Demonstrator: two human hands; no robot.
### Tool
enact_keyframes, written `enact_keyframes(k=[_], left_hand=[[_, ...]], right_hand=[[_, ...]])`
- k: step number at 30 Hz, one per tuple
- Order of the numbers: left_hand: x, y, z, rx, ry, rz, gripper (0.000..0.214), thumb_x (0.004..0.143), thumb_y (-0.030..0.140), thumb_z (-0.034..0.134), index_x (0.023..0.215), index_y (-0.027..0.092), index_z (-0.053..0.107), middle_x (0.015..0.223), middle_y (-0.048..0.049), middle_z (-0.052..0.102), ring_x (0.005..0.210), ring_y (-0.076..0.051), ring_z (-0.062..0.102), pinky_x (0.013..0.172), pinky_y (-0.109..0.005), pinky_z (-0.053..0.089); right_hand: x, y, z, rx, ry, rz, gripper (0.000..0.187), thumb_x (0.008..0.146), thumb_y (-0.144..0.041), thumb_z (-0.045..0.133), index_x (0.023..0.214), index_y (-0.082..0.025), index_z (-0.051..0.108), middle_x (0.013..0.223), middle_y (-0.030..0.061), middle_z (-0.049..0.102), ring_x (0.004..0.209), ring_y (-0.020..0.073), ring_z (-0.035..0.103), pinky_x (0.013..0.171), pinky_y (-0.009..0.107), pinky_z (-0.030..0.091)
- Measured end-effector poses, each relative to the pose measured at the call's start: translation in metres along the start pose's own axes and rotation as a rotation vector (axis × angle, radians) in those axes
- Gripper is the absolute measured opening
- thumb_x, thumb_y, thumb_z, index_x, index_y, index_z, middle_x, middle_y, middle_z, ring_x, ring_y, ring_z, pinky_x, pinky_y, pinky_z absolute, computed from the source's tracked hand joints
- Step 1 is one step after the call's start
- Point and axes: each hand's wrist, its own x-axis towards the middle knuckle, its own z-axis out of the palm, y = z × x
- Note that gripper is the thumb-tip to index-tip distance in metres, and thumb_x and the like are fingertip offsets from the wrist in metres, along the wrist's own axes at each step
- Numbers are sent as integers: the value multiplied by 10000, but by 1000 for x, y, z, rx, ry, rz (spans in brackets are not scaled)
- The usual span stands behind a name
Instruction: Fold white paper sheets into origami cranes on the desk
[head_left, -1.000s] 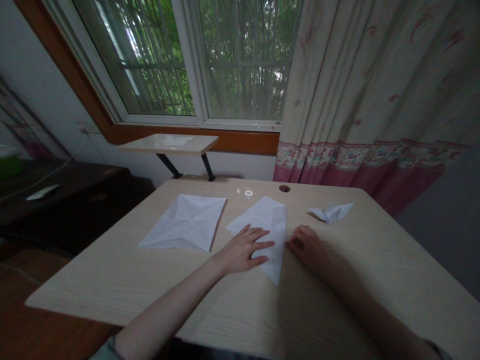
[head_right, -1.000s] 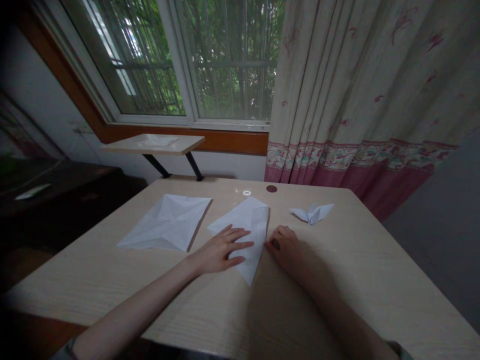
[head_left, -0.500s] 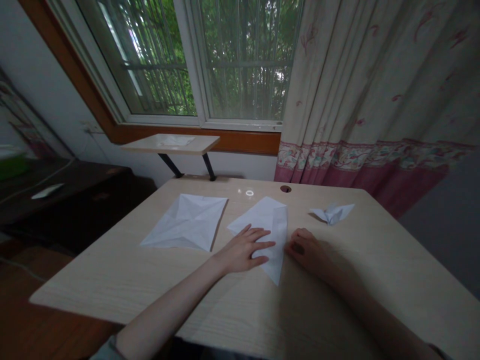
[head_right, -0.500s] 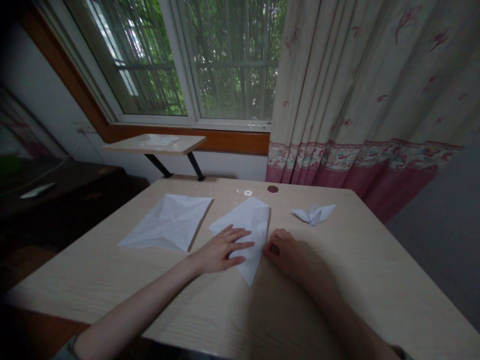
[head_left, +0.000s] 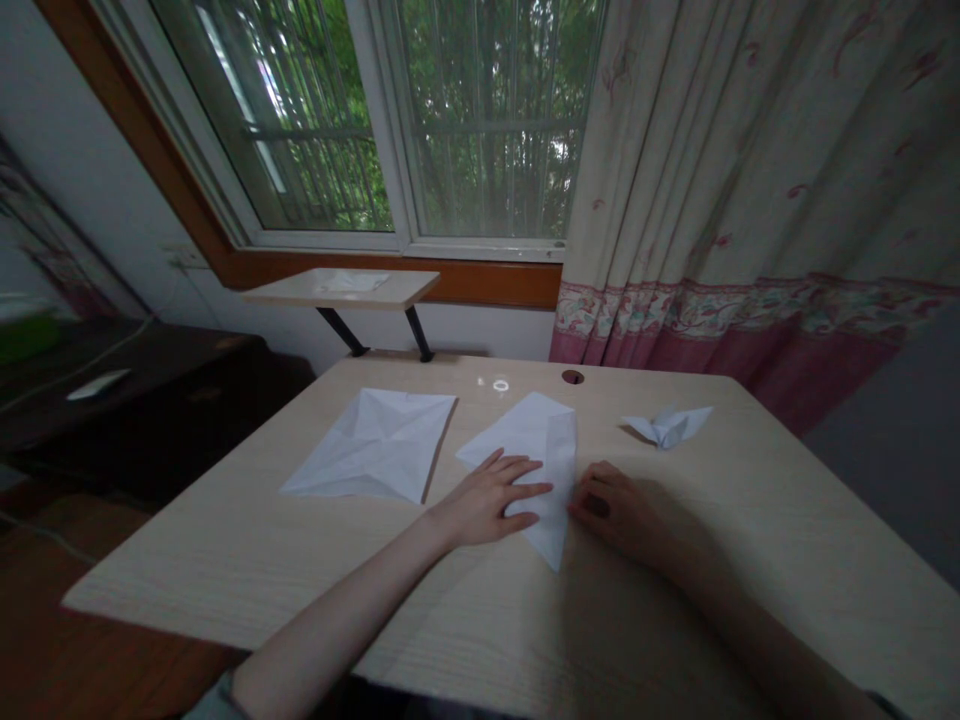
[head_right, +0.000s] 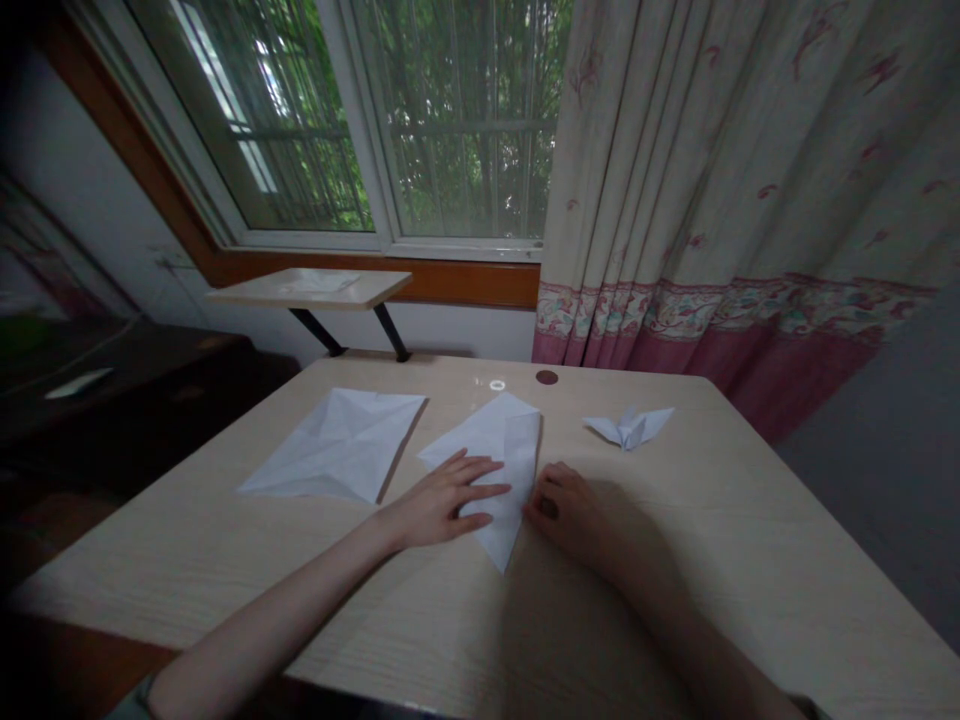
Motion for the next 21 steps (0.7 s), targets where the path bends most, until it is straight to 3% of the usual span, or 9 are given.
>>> enact_keyframes(k=[16,21], left_hand=[[-1,-2,1,-13,10,11,457,987,503,533,1429,387,511,1559,-37,437,1423,-289,419,1201,-577,236],[-1,-1,1,-16,17,4,451,988,498,532,1424,381,518,1553,-40,447,1419,-296,425,1200,-581,236]], right_hand=[[-2,-14,-5,-112,-224,-19,125,891,-128,575,858,-207,666,913,59,672,830,207,628,794,339,526],[-5,-12,-3,-46,-219,-41,129,878,-127,596,909,-214,686,978,65,700,894,218,650,824,341,529]])
